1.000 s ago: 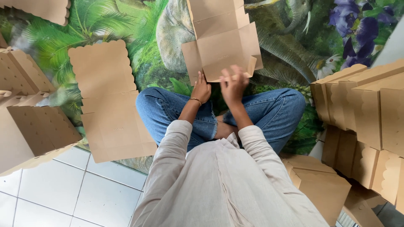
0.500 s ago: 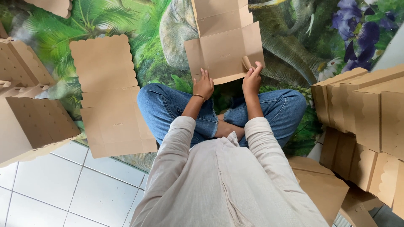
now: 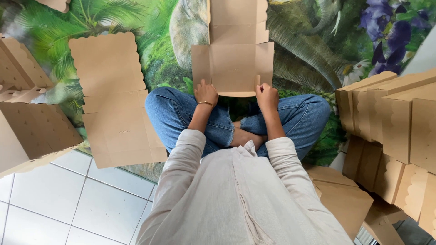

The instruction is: Assembling small cardboard boxes from flat sheets by folding along pre-scored lines and tucking in tabs.

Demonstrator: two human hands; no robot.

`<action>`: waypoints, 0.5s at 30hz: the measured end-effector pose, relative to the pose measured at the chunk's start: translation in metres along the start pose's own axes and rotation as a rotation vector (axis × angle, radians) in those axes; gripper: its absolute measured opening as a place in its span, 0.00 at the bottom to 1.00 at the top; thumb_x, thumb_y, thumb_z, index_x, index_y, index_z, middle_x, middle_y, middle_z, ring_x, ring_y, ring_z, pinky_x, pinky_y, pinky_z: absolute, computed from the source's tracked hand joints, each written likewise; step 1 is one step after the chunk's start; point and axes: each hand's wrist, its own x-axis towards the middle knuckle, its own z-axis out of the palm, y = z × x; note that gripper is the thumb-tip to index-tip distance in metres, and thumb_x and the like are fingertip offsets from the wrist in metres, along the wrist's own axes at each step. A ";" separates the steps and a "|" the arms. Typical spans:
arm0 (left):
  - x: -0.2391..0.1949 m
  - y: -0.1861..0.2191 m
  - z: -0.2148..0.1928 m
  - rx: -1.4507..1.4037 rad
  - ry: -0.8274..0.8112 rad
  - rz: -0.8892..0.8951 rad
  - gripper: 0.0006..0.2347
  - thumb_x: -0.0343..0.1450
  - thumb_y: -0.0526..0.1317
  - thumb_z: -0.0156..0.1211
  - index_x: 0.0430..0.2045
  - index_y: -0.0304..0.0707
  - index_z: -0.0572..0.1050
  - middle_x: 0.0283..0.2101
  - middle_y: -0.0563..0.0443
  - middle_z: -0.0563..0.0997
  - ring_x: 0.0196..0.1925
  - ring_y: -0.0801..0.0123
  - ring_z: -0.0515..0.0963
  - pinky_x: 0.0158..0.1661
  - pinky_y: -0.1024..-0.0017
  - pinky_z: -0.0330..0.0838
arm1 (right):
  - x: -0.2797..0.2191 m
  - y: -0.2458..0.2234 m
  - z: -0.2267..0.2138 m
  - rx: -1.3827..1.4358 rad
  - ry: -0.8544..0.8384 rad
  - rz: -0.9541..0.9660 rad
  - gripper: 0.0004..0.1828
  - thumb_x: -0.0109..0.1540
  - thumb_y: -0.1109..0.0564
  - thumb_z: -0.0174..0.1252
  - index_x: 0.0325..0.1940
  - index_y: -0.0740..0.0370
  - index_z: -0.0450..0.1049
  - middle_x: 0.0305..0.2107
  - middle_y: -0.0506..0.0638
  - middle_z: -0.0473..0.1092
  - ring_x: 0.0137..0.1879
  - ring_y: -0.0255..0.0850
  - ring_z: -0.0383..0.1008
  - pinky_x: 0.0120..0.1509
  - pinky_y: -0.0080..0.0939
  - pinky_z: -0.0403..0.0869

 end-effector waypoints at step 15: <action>0.032 -0.003 0.015 -0.486 -0.110 -0.076 0.14 0.67 0.32 0.52 0.43 0.32 0.56 0.50 0.32 0.67 0.43 0.32 0.77 0.43 0.40 0.74 | 0.003 -0.002 0.010 0.259 0.178 -0.025 0.11 0.59 0.55 0.57 0.25 0.65 0.71 0.22 0.58 0.66 0.34 0.58 0.74 0.33 0.50 0.72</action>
